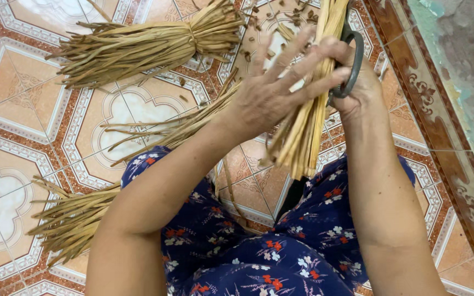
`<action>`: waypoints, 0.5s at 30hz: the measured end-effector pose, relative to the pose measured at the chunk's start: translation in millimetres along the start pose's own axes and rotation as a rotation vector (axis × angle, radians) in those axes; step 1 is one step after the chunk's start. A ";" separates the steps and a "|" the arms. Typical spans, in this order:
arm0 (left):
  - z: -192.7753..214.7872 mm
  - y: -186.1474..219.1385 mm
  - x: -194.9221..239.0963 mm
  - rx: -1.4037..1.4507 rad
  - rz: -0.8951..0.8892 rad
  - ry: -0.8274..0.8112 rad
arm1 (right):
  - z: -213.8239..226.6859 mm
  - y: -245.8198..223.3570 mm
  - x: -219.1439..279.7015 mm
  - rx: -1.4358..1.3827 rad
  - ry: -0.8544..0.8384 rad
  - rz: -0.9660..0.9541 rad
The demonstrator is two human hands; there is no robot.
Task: The person sits on a tiled floor and uses a pair of scissors to trim the ends of dried sticks held in a bundle. They repeatedly cut the protruding tips of the sticks and drop the trimmings onto the floor.
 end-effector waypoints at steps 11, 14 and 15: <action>21.1 -5.5 -33.6 0.293 -0.003 0.295 | -45.0 30.4 36.1 -0.804 -0.253 -0.131; 40.8 -52.7 -3.4 0.451 0.315 0.246 | -43.0 15.9 17.4 -0.149 -0.317 0.058; 53.9 -72.1 18.7 0.428 0.403 0.210 | -40.3 12.3 7.9 0.068 -0.343 0.121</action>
Point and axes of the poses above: each hand's wrist, its own x-axis away from the middle knuckle, its own z-axis out of the back of the hand, y = z × x, the point moved 4 cm from there along -x, towards the middle knuckle
